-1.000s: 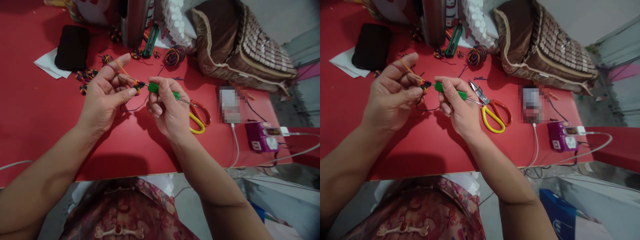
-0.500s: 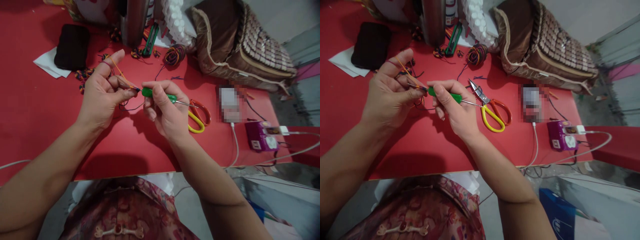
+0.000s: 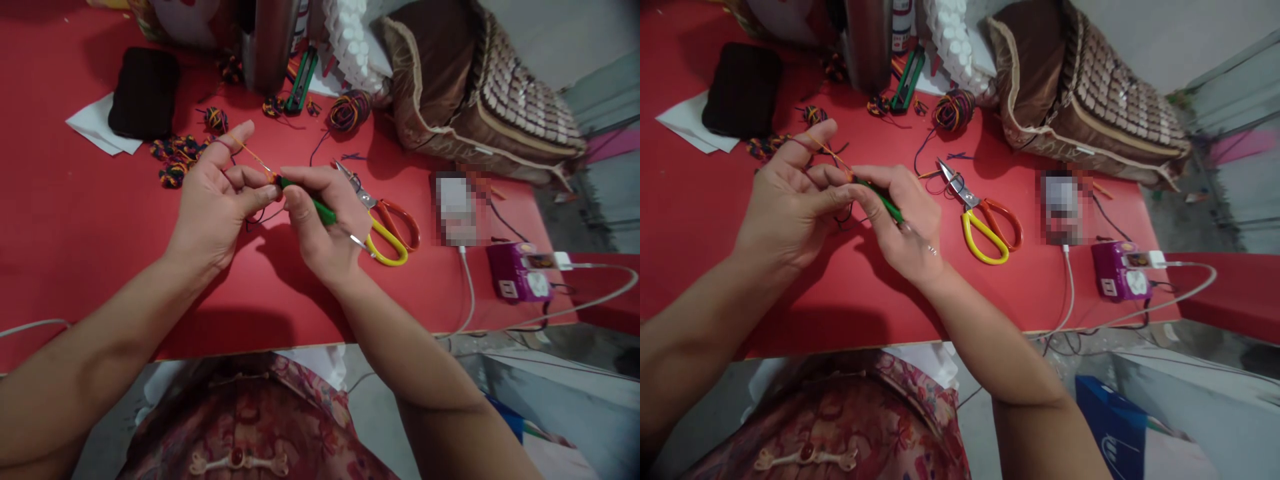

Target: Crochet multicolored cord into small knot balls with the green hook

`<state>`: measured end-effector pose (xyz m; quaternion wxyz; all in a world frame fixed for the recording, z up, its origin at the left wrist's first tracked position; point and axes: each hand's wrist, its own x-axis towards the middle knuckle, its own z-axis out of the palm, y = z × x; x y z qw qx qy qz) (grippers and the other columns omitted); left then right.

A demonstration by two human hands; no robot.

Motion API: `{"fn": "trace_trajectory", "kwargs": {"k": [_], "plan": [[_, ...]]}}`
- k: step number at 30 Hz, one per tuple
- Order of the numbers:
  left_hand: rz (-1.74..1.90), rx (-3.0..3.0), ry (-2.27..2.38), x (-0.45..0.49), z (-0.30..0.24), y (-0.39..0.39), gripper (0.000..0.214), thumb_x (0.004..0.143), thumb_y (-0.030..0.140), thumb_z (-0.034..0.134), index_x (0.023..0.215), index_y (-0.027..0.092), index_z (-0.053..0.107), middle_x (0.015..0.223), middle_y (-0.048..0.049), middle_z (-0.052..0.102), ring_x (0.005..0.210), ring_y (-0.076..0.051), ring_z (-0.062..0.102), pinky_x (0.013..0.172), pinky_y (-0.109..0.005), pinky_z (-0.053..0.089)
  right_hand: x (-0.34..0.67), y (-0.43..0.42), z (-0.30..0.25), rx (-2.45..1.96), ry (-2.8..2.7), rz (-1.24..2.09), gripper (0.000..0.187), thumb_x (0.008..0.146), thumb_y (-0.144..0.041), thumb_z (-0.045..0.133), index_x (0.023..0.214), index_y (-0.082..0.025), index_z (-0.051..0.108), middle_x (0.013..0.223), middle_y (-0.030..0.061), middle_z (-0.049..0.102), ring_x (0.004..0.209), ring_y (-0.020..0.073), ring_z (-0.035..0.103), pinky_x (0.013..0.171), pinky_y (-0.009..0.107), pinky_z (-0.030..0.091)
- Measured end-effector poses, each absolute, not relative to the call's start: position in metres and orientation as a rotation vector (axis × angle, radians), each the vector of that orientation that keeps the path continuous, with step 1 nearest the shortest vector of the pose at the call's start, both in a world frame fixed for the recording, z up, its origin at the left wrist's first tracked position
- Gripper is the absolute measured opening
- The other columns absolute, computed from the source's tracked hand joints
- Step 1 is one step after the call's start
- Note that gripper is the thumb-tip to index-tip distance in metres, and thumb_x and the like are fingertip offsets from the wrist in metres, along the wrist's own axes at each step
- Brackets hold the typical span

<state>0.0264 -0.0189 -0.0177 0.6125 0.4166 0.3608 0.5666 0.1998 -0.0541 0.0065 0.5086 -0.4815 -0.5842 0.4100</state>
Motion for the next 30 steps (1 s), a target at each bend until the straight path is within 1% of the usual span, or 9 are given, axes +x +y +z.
{"fn": "trace_trajectory", "kwargs": {"k": [2, 4, 8, 11, 14, 17, 22, 26, 30], "plan": [[1.259, 0.984, 0.793, 0.023, -0.018, -0.018, 0.075, 0.078, 0.029, 0.107, 0.141, 0.037, 0.067, 0.091, 0.0035, 0.078, 0.083, -0.023, 0.079, 0.074, -0.040, 0.063, 0.201, -0.056, 0.007, -1.146, -1.476, 0.930, 0.017, 0.097, -0.049, 0.087, 0.113, -0.043, 0.084, 0.118, 0.0058, 0.082, 0.121, 0.0332, 0.075, 0.098, 0.047, 0.069], [1.182, 1.011, 0.743, 0.017, -0.018, -0.015, 0.073, 0.080, 0.036, 0.107, 0.141, 0.035, 0.067, 0.094, 0.0011, 0.078, 0.089, -0.026, 0.082, 0.075, -0.041, 0.065, 0.202, -0.058, 0.007, -1.125, -1.534, 0.871, 0.020, 0.097, -0.045, 0.087, 0.117, -0.043, 0.085, 0.121, 0.0051, 0.082, 0.124, 0.0329, 0.075, 0.103, 0.047, 0.068], [1.105, 1.053, 0.695, 0.008, -0.015, -0.007, 0.077, 0.075, 0.038, 0.111, 0.140, 0.031, 0.068, 0.092, -0.0015, 0.079, 0.096, -0.031, 0.084, 0.075, -0.042, 0.067, 0.206, -0.061, 0.010, -1.123, -1.534, 0.861, 0.020, 0.100, -0.054, 0.082, 0.118, -0.045, 0.086, 0.099, 0.0056, 0.081, 0.105, 0.0321, 0.078, 0.087, 0.045, 0.069], [1.093, 0.989, 0.700, 0.005, -0.008, -0.007, 0.080, 0.071, 0.031, 0.112, 0.138, 0.030, 0.069, 0.086, 0.0027, 0.076, 0.090, -0.025, 0.084, 0.074, -0.036, 0.068, 0.203, -0.060, 0.008, -1.121, -1.461, 0.888, 0.025, 0.102, -0.064, 0.076, 0.117, -0.046, 0.085, 0.095, 0.0041, 0.080, 0.086, 0.0279, 0.077, 0.075, 0.042, 0.067], [1.101, 0.862, 0.764, 0.007, 0.006, -0.013, 0.084, 0.077, 0.015, 0.105, 0.149, 0.026, 0.065, 0.082, 0.0055, 0.073, 0.091, -0.021, 0.084, 0.077, -0.030, 0.068, 0.196, -0.053, -0.002, -0.985, -1.392, 0.841, 0.029, 0.102, -0.068, 0.074, 0.115, -0.044, 0.085, 0.087, -0.0001, 0.079, 0.060, 0.0195, 0.066, 0.057, 0.038, 0.060], [1.087, 0.776, 0.785, 0.010, 0.020, -0.018, 0.094, 0.078, 0.001, 0.098, 0.160, 0.026, 0.059, 0.078, 0.0067, 0.074, 0.088, -0.022, 0.085, 0.075, -0.027, 0.067, 0.192, -0.046, -0.012, -0.850, -1.364, 0.818, 0.024, 0.105, -0.061, 0.075, 0.116, -0.042, 0.085, 0.078, -0.0034, 0.075, 0.047, 0.0137, 0.053, 0.046, 0.032, 0.051], [1.108, 0.736, 0.773, 0.014, 0.026, -0.018, 0.092, 0.079, -0.007, 0.090, 0.160, 0.019, 0.056, 0.071, 0.0087, 0.074, 0.069, -0.014, 0.076, 0.069, -0.023, 0.064, 0.194, -0.045, -0.012, -0.835, -1.361, 0.824, 0.021, 0.107, -0.054, 0.075, 0.116, -0.038, 0.086, 0.079, -0.0026, 0.075, 0.049, 0.0123, 0.056, 0.048, 0.030, 0.052], [1.098, 0.781, 0.840, 0.011, 0.023, -0.016, 0.099, 0.079, 0.000, 0.098, 0.163, 0.024, 0.053, 0.074, 0.0099, 0.074, 0.081, -0.019, 0.084, 0.073, -0.026, 0.065, 0.194, -0.047, -0.007, -0.763, -1.315, 0.910, 0.015, 0.107, -0.047, 0.078, 0.115, -0.039, 0.088, 0.078, -0.0030, 0.073, 0.049, 0.0106, 0.056, 0.046, 0.028, 0.050], [1.119, 0.793, 0.849, 0.008, 0.021, -0.014, 0.082, 0.077, 0.001, 0.101, 0.147, 0.016, 0.062, 0.076, 0.0077, 0.074, 0.078, -0.017, 0.081, 0.072, -0.026, 0.063, 0.194, -0.050, -0.002, -0.810, -1.277, 0.953, 0.014, 0.107, -0.050, 0.078, 0.113, -0.044, 0.090, 0.078, -0.0026, 0.073, 0.051, 0.0125, 0.056, 0.046, 0.031, 0.049]]}}
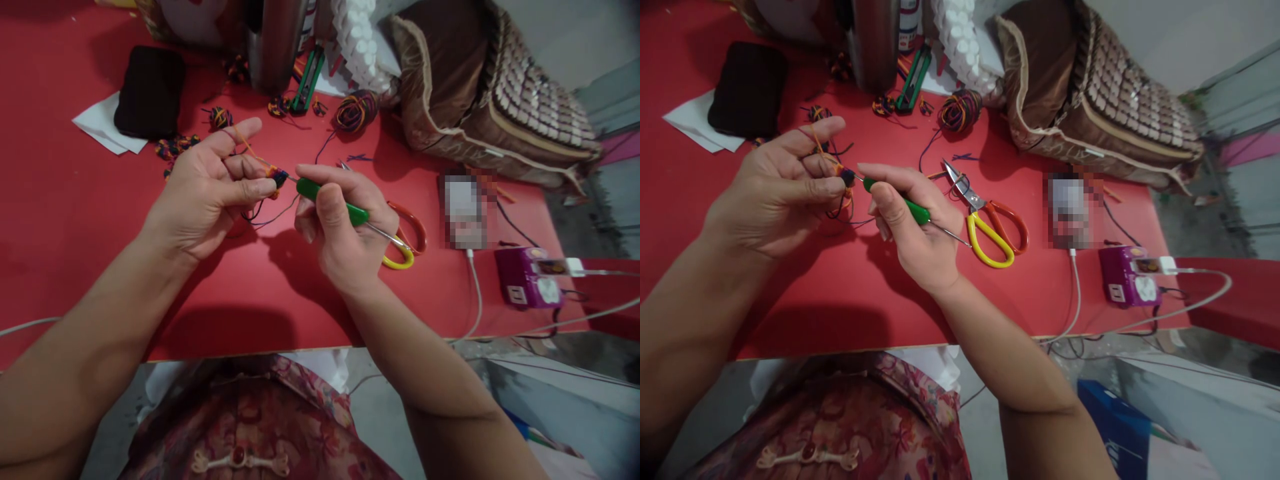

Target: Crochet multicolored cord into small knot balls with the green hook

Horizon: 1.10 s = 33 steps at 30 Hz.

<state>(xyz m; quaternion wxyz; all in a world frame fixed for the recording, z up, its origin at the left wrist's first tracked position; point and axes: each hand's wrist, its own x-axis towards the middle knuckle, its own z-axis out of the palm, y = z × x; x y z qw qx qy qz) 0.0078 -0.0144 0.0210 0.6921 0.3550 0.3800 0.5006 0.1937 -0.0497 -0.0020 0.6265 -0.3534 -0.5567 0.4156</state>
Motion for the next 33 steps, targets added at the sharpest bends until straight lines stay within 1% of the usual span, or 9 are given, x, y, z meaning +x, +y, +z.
{"fn": "trace_trajectory", "kwargs": {"k": [3, 5, 8, 12, 19, 23, 28, 31, 33], "plan": [[1.140, 0.793, 0.833, 0.008, 0.021, -0.014, 0.073, 0.076, -0.002, 0.099, 0.138, 0.018, 0.067, 0.075, 0.0075, 0.074, 0.073, -0.014, 0.076, 0.069, -0.025, 0.061, 0.195, -0.051, 0.001, -0.849, -1.268, 0.939, 0.014, 0.105, -0.053, 0.079, 0.111, -0.046, 0.090, 0.076, -0.0029, 0.073, 0.050, 0.0131, 0.054, 0.047, 0.032, 0.048], [1.148, 0.788, 0.816, 0.009, 0.022, -0.014, 0.070, 0.074, -0.002, 0.099, 0.134, 0.019, 0.068, 0.075, 0.0074, 0.074, 0.072, -0.014, 0.074, 0.065, -0.025, 0.058, 0.195, -0.050, 0.002, -0.861, -1.265, 0.928, 0.014, 0.104, -0.053, 0.080, 0.109, -0.045, 0.091, 0.073, -0.0033, 0.072, 0.049, 0.0123, 0.052, 0.047, 0.031, 0.047], [1.153, 0.763, 0.791, 0.010, 0.024, -0.014, 0.067, 0.074, -0.005, 0.096, 0.130, 0.018, 0.067, 0.073, 0.0065, 0.075, 0.066, -0.013, 0.071, 0.060, -0.024, 0.056, 0.197, -0.048, 0.004, -0.848, -1.259, 0.914, 0.016, 0.104, -0.052, 0.082, 0.107, -0.039, 0.092, 0.069, -0.0040, 0.069, 0.048, 0.0100, 0.051, 0.049, 0.029, 0.047], [1.157, 0.762, 0.813, 0.010, 0.027, -0.014, 0.062, 0.076, -0.007, 0.093, 0.127, 0.019, 0.069, 0.072, 0.0078, 0.075, 0.063, -0.011, 0.070, 0.060, -0.021, 0.056, 0.198, -0.046, 0.006, -0.800, -1.270, 0.905, 0.017, 0.106, -0.046, 0.081, 0.107, -0.033, 0.092, 0.068, -0.0045, 0.068, 0.048, 0.0079, 0.051, 0.049, 0.027, 0.045], [1.161, 0.789, 0.879, 0.009, 0.028, -0.015, 0.067, 0.075, -0.005, 0.096, 0.133, 0.017, 0.070, 0.072, 0.0072, 0.074, 0.062, -0.011, 0.073, 0.059, -0.020, 0.056, 0.203, -0.045, 0.006, -0.748, -1.309, 0.908, 0.015, 0.106, -0.040, 0.081, 0.111, -0.033, 0.092, 0.071, -0.0038, 0.070, 0.050, 0.0085, 0.054, 0.050, 0.027, 0.046], [1.153, 0.809, 0.886, 0.008, 0.028, -0.015, 0.064, 0.075, -0.004, 0.095, 0.129, 0.021, 0.071, 0.073, 0.0062, 0.076, 0.062, -0.013, 0.072, 0.057, -0.022, 0.057, 0.206, -0.044, 0.007, -0.816, -1.330, 0.890, 0.019, 0.104, -0.047, 0.083, 0.109, -0.031, 0.093, 0.067, -0.0038, 0.067, 0.049, 0.0100, 0.052, 0.050, 0.028, 0.046], [1.165, 0.831, 0.878, 0.008, 0.027, -0.015, 0.065, 0.074, -0.006, 0.094, 0.129, 0.019, 0.072, 0.074, 0.0047, 0.075, 0.067, -0.015, 0.074, 0.061, -0.025, 0.057, 0.211, -0.043, 0.006, -0.937, -1.365, 0.797, 0.033, 0.100, -0.063, 0.082, 0.104, -0.033, 0.093, 0.062, -0.0034, 0.061, 0.051, 0.0128, 0.054, 0.057, 0.031, 0.056], [1.148, 0.829, 0.881, 0.007, 0.026, -0.015, 0.071, 0.072, -0.001, 0.100, 0.133, 0.020, 0.072, 0.075, 0.0048, 0.075, 0.073, -0.018, 0.077, 0.064, -0.028, 0.058, 0.212, -0.043, 0.008, -0.936, -1.337, 0.809, 0.028, 0.100, -0.060, 0.083, 0.100, -0.034, 0.093, 0.064, -0.0023, 0.061, 0.055, 0.0149, 0.057, 0.061, 0.034, 0.056], [1.139, 0.831, 0.871, 0.007, 0.025, -0.015, 0.074, 0.072, 0.000, 0.101, 0.137, 0.018, 0.071, 0.075, 0.0050, 0.075, 0.071, -0.017, 0.075, 0.063, -0.027, 0.057, 0.212, -0.044, 0.011, -0.951, -1.323, 0.832, 0.025, 0.101, -0.058, 0.083, 0.098, -0.035, 0.093, 0.065, -0.0013, 0.062, 0.058, 0.0165, 0.060, 0.062, 0.035, 0.054]]}}
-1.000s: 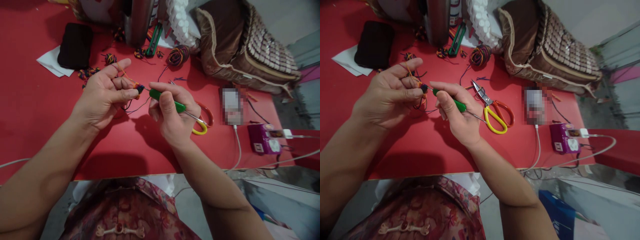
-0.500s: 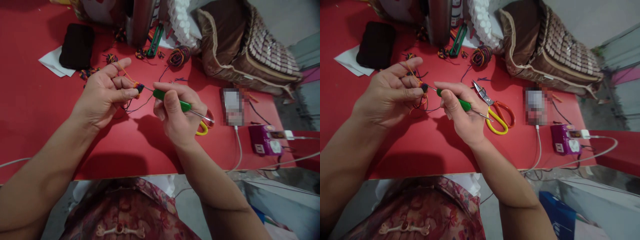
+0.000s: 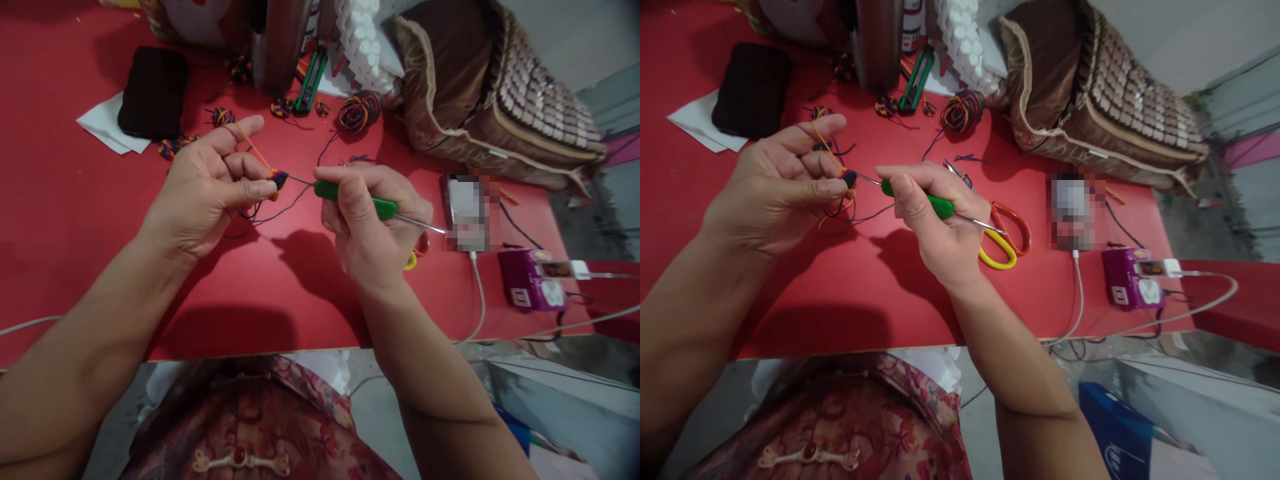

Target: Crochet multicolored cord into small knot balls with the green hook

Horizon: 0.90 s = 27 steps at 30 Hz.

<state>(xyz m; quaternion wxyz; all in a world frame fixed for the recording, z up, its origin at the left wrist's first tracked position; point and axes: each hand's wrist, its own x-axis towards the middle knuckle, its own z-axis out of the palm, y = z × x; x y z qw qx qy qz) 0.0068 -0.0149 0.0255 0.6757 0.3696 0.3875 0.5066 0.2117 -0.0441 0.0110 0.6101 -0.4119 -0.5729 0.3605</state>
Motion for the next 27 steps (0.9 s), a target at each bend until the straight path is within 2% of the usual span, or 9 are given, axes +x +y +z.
{"fn": "trace_trajectory", "kwargs": {"k": [5, 10, 13, 20, 23, 27], "plan": [[1.134, 0.854, 0.846, 0.006, 0.025, -0.015, 0.080, 0.072, 0.000, 0.101, 0.143, 0.017, 0.069, 0.076, 0.0061, 0.077, 0.067, -0.013, 0.069, 0.063, -0.027, 0.056, 0.211, -0.046, 0.018, -0.963, -1.304, 0.810, 0.020, 0.103, -0.049, 0.081, 0.092, -0.036, 0.092, 0.067, -0.0006, 0.065, 0.057, 0.0164, 0.056, 0.060, 0.036, 0.050], [1.126, 0.820, 0.792, 0.009, 0.029, -0.017, 0.069, 0.063, 0.002, 0.102, 0.123, 0.019, 0.075, 0.072, 0.0046, 0.078, 0.062, -0.012, 0.065, 0.058, -0.025, 0.052, 0.217, -0.044, 0.019, -0.916, -1.340, 0.836, 0.019, 0.103, -0.048, 0.083, 0.093, -0.035, 0.093, 0.067, -0.0005, 0.065, 0.056, 0.0151, 0.055, 0.062, 0.036, 0.053], [1.105, 0.827, 0.788, 0.009, 0.030, -0.017, 0.067, 0.062, 0.006, 0.102, 0.122, 0.017, 0.075, 0.071, 0.0025, 0.078, 0.059, -0.013, 0.066, 0.057, -0.026, 0.052, 0.222, -0.041, 0.019, -0.931, -1.344, 0.866, 0.021, 0.102, -0.050, 0.084, 0.091, -0.034, 0.092, 0.066, -0.0007, 0.063, 0.056, 0.0143, 0.053, 0.061, 0.035, 0.054], [1.015, 0.836, 0.774, 0.006, 0.029, -0.016, 0.067, 0.060, 0.007, 0.105, 0.121, 0.020, 0.079, 0.075, 0.0025, 0.077, 0.060, -0.013, 0.068, 0.058, -0.025, 0.054, 0.223, -0.032, 0.020, -0.927, -1.261, 1.010, 0.038, 0.092, -0.066, 0.089, 0.082, -0.030, 0.086, 0.053, -0.0045, 0.051, 0.044, 0.0102, 0.035, 0.042, 0.032, 0.033], [0.998, 0.850, 0.788, 0.006, 0.028, -0.015, 0.066, 0.058, 0.007, 0.105, 0.118, 0.022, 0.080, 0.075, 0.0035, 0.078, 0.060, -0.014, 0.068, 0.057, -0.025, 0.054, 0.221, -0.031, 0.023, -0.901, -1.217, 1.069, 0.039, 0.093, -0.065, 0.088, 0.079, -0.028, 0.085, 0.051, -0.0046, 0.049, 0.042, 0.0091, 0.028, 0.040, 0.031, 0.025], [0.990, 0.843, 0.766, 0.007, 0.028, -0.015, 0.065, 0.059, 0.007, 0.104, 0.117, 0.022, 0.081, 0.075, 0.0019, 0.079, 0.060, -0.014, 0.068, 0.057, -0.027, 0.054, 0.221, -0.030, 0.021, -0.882, -1.165, 1.188, 0.042, 0.089, -0.070, 0.088, 0.075, -0.031, 0.085, 0.049, -0.0043, 0.051, 0.041, 0.0098, 0.025, 0.038, 0.029, 0.018]]}}
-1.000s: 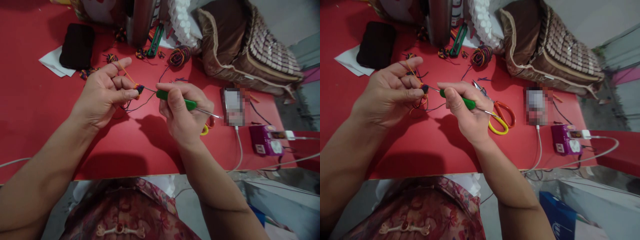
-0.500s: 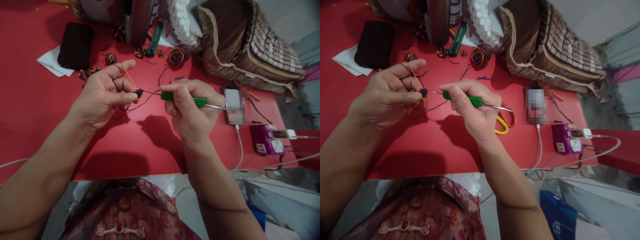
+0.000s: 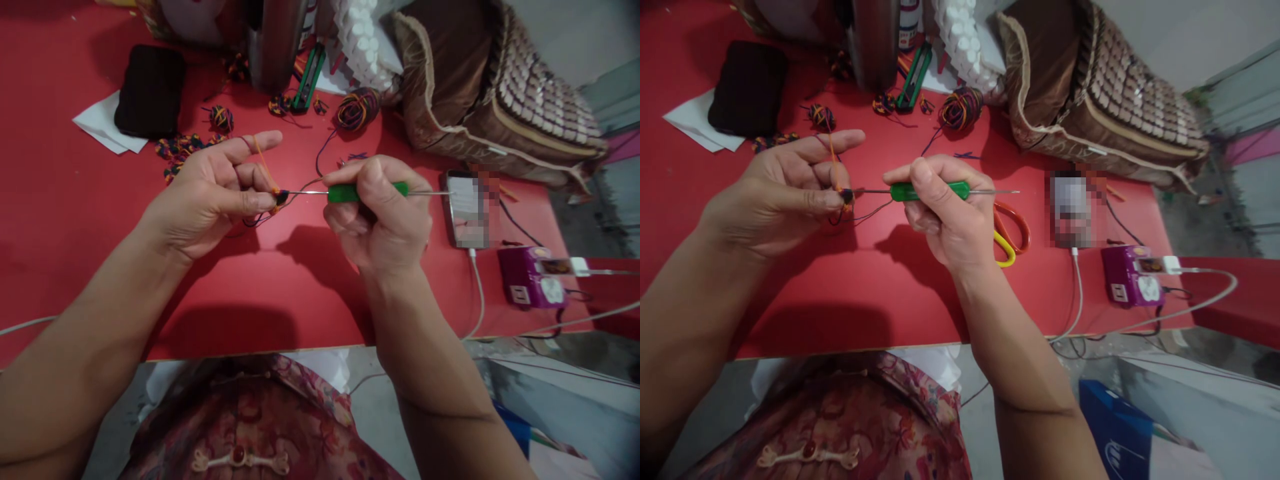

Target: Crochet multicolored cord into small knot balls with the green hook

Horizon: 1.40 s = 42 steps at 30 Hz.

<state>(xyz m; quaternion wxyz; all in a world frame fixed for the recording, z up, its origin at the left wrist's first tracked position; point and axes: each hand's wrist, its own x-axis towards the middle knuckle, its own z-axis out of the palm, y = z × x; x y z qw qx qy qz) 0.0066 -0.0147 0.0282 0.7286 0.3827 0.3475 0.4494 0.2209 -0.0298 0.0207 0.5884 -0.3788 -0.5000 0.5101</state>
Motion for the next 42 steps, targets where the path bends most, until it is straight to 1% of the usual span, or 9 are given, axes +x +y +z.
{"fn": "trace_trajectory", "kwargs": {"k": [5, 8, 12, 15, 19, 22, 29, 35, 42], "plan": [[1.041, 0.811, 0.763, 0.014, 0.027, -0.017, 0.073, 0.055, 0.007, 0.106, 0.121, 0.022, 0.076, 0.073, 0.0051, 0.078, 0.063, -0.014, 0.067, 0.062, -0.028, 0.056, 0.214, -0.024, 0.012, -0.808, -1.062, 1.438, 0.037, 0.080, -0.068, 0.095, 0.081, -0.032, 0.087, 0.048, -0.0092, 0.049, 0.036, 0.0066, 0.015, 0.034, 0.027, 0.014], [1.154, 0.800, 0.779, 0.019, 0.022, -0.019, 0.076, 0.061, 0.008, 0.107, 0.127, 0.025, 0.073, 0.074, 0.0078, 0.076, 0.072, -0.015, 0.069, 0.071, -0.030, 0.058, 0.206, -0.024, 0.010, -0.770, -0.922, 1.529, 0.035, 0.077, -0.063, 0.098, 0.083, -0.031, 0.085, 0.052, -0.0109, 0.050, 0.038, 0.0058, 0.015, 0.033, 0.025, 0.016], [1.232, 0.811, 0.796, 0.023, 0.014, -0.021, 0.090, 0.068, 0.004, 0.102, 0.146, 0.025, 0.063, 0.079, 0.0091, 0.073, 0.086, -0.017, 0.072, 0.078, -0.033, 0.055, 0.197, -0.028, 0.007, -0.794, -0.906, 1.515, 0.040, 0.087, -0.067, 0.090, 0.090, -0.028, 0.082, 0.059, -0.0100, 0.054, 0.042, 0.0063, 0.020, 0.035, 0.022, 0.022], [1.301, 0.811, 0.789, 0.027, 0.016, -0.023, 0.084, 0.065, 0.003, 0.102, 0.138, 0.024, 0.066, 0.080, 0.0073, 0.075, 0.088, -0.018, 0.069, 0.081, -0.035, 0.055, 0.198, -0.029, 0.005, -0.782, -0.905, 1.497, 0.041, 0.089, -0.067, 0.089, 0.094, -0.028, 0.081, 0.059, -0.0103, 0.053, 0.042, 0.0061, 0.020, 0.035, 0.021, 0.021], [1.346, 0.812, 0.797, 0.032, 0.026, -0.028, 0.074, 0.070, 0.005, 0.099, 0.132, 0.026, 0.066, 0.091, 0.0044, 0.084, 0.085, -0.018, 0.070, 0.083, -0.037, 0.060, 0.204, -0.027, 0.001, -0.827, -1.030, 1.437, 0.047, 0.099, -0.073, 0.076, 0.099, -0.027, 0.080, 0.065, -0.0079, 0.058, 0.042, 0.0064, 0.025, 0.036, 0.022, 0.030], [1.349, 0.815, 0.835, 0.032, 0.028, -0.029, 0.069, 0.073, 0.004, 0.097, 0.131, 0.027, 0.067, 0.081, 0.0071, 0.079, 0.085, -0.019, 0.075, 0.086, -0.036, 0.062, 0.202, -0.028, 0.001, -0.812, -1.026, 1.434, 0.045, 0.100, -0.071, 0.076, 0.098, -0.026, 0.080, 0.065, -0.0080, 0.058, 0.041, 0.0057, 0.026, 0.036, 0.022, 0.031], [1.255, 0.902, 0.824, 0.025, 0.023, -0.023, 0.100, 0.067, 0.011, 0.107, 0.154, 0.023, 0.060, 0.078, 0.0074, 0.074, 0.102, -0.026, 0.083, 0.082, -0.034, 0.057, 0.196, -0.041, 0.017, -0.782, -1.020, 1.431, 0.041, 0.093, -0.064, 0.088, 0.094, -0.024, 0.082, 0.061, -0.0090, 0.056, 0.039, 0.0037, 0.029, 0.036, 0.021, 0.033], [1.323, 0.851, 0.792, 0.032, 0.027, -0.029, 0.085, 0.065, 0.009, 0.106, 0.138, 0.025, 0.067, 0.075, 0.0087, 0.077, 0.075, -0.016, 0.070, 0.079, -0.034, 0.057, 0.198, -0.041, 0.013, -0.739, -1.000, 1.383, 0.030, 0.091, -0.057, 0.093, 0.094, -0.028, 0.088, 0.062, -0.0073, 0.062, 0.040, 0.0049, 0.034, 0.037, 0.022, 0.034], [1.357, 0.852, 0.805, 0.035, 0.020, -0.032, 0.074, 0.071, 0.010, 0.104, 0.134, 0.027, 0.068, 0.079, 0.0096, 0.075, 0.081, -0.014, 0.073, 0.082, -0.031, 0.061, 0.193, -0.032, 0.006, -0.722, -0.939, 1.433, 0.031, 0.090, -0.063, 0.092, 0.097, -0.032, 0.087, 0.064, -0.0082, 0.062, 0.042, 0.0061, 0.032, 0.037, 0.022, 0.032]]}}
